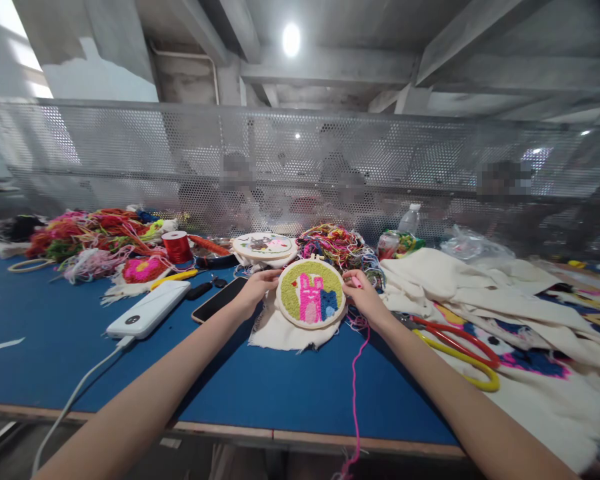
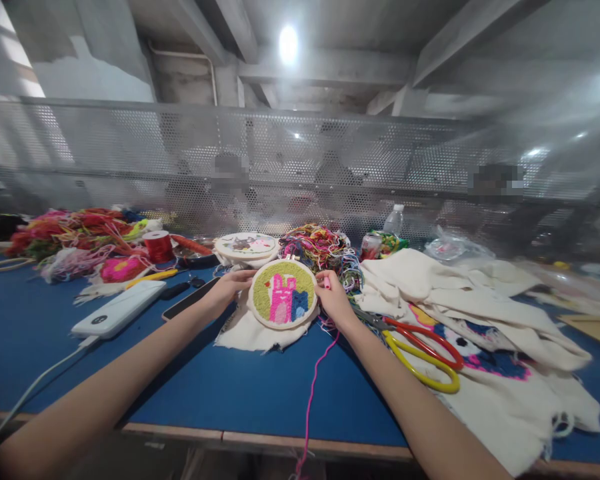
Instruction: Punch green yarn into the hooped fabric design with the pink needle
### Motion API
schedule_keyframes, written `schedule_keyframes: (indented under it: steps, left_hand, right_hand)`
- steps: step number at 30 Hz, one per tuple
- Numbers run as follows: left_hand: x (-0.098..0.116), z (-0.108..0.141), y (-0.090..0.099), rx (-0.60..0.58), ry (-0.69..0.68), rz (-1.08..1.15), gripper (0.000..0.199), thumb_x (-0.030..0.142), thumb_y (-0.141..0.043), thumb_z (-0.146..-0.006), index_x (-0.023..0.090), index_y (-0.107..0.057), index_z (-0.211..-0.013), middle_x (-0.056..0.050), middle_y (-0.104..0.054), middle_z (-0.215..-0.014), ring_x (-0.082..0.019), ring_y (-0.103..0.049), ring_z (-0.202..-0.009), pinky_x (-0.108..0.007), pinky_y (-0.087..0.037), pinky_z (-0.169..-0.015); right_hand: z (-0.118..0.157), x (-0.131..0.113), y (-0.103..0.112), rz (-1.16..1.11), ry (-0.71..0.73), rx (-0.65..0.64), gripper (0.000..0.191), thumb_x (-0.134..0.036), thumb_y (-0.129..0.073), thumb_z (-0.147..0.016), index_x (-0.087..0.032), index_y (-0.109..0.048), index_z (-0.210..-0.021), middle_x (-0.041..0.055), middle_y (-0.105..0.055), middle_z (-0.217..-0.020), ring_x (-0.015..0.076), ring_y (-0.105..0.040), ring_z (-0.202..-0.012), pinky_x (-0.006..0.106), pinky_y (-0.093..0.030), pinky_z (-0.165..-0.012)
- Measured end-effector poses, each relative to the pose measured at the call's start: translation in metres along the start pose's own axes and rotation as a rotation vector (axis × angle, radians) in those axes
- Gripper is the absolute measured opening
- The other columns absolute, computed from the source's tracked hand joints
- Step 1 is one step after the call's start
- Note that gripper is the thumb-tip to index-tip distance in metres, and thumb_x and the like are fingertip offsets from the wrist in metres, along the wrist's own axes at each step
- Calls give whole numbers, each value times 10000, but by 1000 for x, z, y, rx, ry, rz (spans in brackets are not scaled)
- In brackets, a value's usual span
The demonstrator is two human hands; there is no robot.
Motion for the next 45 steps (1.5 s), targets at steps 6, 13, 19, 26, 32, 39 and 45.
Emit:
schedule_keyframes:
  steps: [6, 13, 19, 26, 32, 39, 45]
  left_hand:
    - [16, 6, -8, -19, -88, -6, 263, 299, -664, -719, 161, -716, -936, -53, -729, -835, -177, -637, -725, -242, -453, -616]
    - [28, 16, -23, -108, -154, -15, 463, 252, -752, -661, 192, -647, -1108, -67, -706, -1029, -224, -631, -907, -298, -477, -760]
    - [30, 15, -24, -122, -190, -4, 411, 215, -740, -673, 182, -655, -1074, -66, -700, -1051, -216, -621, -950, -302, -461, -832]
    - [29, 14, -24, -120, -170, 6, 414, 211, -727, -685, 180, -647, -1090, -66, -705, -1038, -209, -624, -945, -293, -470, -815]
    - [28, 12, -19, -80, -142, 3, 376, 188, -732, -674, 186, -673, -1045, -55, -724, -960, -216, -639, -899, -285, -486, -766]
    - [16, 6, -9, 0, -57, 48, 274, 158, -755, -651, 175, -689, -917, -51, -736, -838, -180, -660, -741, -253, -517, -679]
    - [-1, 5, -3, 63, 96, 177, 249, 113, -706, -691, 161, -664, -931, -74, -733, -756, -199, -685, -635, -274, -551, -586]
  right_hand:
    - [6, -28, -1, 114, 210, 4, 216, -318, -549, -733, -233, -487, -921, -1, -594, -834, 189, -576, -783, 328, -455, -751]
    - [24, -63, -3, 272, 412, 33, 162, -286, -505, -817, -223, -478, -963, 53, -596, -936, 225, -575, -850, 368, -408, -821]
    - [27, -71, -1, 212, 430, 33, 171, -277, -569, -797, -231, -519, -954, 48, -635, -913, 232, -592, -851, 376, -413, -825]
    - [1, -58, 41, -329, 246, 157, 198, -370, -575, -777, -244, -475, -893, -7, -679, -764, 181, -654, -738, 312, -498, -674]
    - [-3, -59, 61, -479, 216, 221, 284, -409, -637, -713, -205, -530, -880, -8, -680, -658, 151, -654, -650, 265, -497, -621]
    - [-3, -63, 71, -435, 237, 276, 372, -562, -569, -749, -194, -566, -801, -18, -613, -574, 122, -597, -561, 257, -478, -602]
    - [-4, -66, 78, -126, 266, 339, 456, -600, -355, -851, -196, -520, -719, -12, -513, -574, 127, -503, -521, 271, -424, -559]
Point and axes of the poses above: each hand's wrist, its own z-axis away from the middle knuckle, its own y-axis out of the back of the hand, x = y × z, the point moved 10 cm from there along -z, towards the middle knuckle
